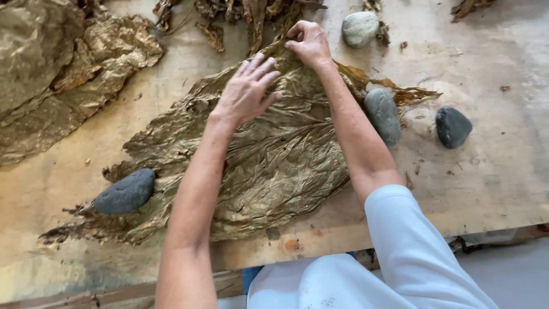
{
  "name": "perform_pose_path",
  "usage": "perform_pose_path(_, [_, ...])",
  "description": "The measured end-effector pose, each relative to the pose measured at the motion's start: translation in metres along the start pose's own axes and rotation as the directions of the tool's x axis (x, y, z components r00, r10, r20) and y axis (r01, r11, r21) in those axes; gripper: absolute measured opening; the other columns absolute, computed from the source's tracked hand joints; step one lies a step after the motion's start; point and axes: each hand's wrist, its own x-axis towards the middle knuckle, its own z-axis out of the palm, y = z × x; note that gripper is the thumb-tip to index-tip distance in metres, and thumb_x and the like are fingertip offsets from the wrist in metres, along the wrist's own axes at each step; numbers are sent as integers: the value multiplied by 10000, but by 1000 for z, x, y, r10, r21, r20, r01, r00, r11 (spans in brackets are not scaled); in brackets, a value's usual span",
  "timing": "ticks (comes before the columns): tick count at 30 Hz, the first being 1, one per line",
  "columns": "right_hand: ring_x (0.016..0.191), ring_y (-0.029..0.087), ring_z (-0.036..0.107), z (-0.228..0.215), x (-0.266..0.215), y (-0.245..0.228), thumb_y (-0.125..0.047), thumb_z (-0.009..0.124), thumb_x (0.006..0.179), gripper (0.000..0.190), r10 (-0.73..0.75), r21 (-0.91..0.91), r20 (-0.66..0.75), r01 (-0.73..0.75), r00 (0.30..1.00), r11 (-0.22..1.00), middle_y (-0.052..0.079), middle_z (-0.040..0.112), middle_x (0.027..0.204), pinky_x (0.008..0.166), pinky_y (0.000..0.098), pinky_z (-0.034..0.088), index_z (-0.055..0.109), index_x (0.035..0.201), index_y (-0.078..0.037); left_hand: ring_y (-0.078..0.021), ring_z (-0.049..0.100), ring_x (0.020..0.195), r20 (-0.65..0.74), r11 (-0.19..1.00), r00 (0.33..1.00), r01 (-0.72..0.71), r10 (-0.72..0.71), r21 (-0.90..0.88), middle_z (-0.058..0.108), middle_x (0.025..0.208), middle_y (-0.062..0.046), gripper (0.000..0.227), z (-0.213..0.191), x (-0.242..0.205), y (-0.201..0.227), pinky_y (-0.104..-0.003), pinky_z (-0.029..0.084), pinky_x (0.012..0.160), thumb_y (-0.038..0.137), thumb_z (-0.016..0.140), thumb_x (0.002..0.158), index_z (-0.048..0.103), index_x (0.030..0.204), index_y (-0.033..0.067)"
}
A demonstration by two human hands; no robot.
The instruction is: The person folds large dried leaves on a wooden table, using smooth stones to press and flatten them. The person repeatedly folds the leaves in half and adjusts their position while another person works nearby.
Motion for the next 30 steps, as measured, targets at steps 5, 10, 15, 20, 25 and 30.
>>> perform_pose_path(5, [691, 71, 612, -73, -3, -8, -231, 800, 830, 278, 96, 3, 34, -96, 995, 995, 21, 657, 899, 569, 194, 547, 689, 1081, -180, -328, 172, 1554, 135, 995, 986, 103, -103, 6, 232, 1688, -108, 703, 33, 40, -8, -517, 120, 1243, 638, 272, 1039, 291, 1622, 246])
perform_pose_path(10, [1377, 317, 248, -129, -12, -2, -485, 905, 674, 919, 393, -509, 75, -304, 916, 806, 152, 363, 1481, 1102, 521, 303, 460, 1465, -340, -284, 99, 1579, 298, 968, 922, 251, -247, 25, 137, 1718, -66, 780, 25, 50, -3, -512, 80, 1251, 730, 180, 985, 154, 1645, 315])
perform_pose_path(15, [1267, 396, 467, -131, -3, 38, -322, 993, 651, 878, 226, -358, 102, -176, 969, 917, 210, 512, 1324, 1049, 566, 456, 572, 1409, -181, -423, 206, 1529, 277, 957, 916, 282, -290, 70, 193, 1697, -100, 937, 35, 60, 9, -614, 154, 1199, 817, 113, 922, 212, 1640, 222])
perform_pose_path(20, [1209, 380, 469, -128, -5, 45, -455, 946, 680, 827, 223, -467, 77, -162, 972, 869, 216, 555, 1272, 1064, 581, 287, 578, 1380, -214, -445, 300, 1454, 189, 955, 938, 272, -290, 116, 307, 1660, -112, 956, 46, 61, 10, -605, 234, 1136, 826, 90, 931, 324, 1611, 196])
perform_pose_path(25, [1152, 384, 479, -121, -14, 47, -399, 970, 744, 837, 107, -411, 10, -93, 994, 907, 228, 550, 1206, 903, 511, 516, 553, 1418, -133, -469, 283, 1474, 223, 950, 926, 279, -305, 140, 278, 1661, -155, 1013, 43, 50, 26, -640, 222, 1153, 857, 71, 902, 298, 1612, 171])
perform_pose_path(30, [1191, 346, 577, -119, -29, -2, -327, 993, 795, 846, -232, -296, -16, 217, 973, 930, 244, 588, 1311, 1010, 476, 503, 531, 1431, -16, -466, 51, 1545, 335, 938, 876, 326, -346, 116, 104, 1707, -104, 1092, 37, 60, 23, -695, 44, 1201, 887, -41, 784, 189, 1636, 246])
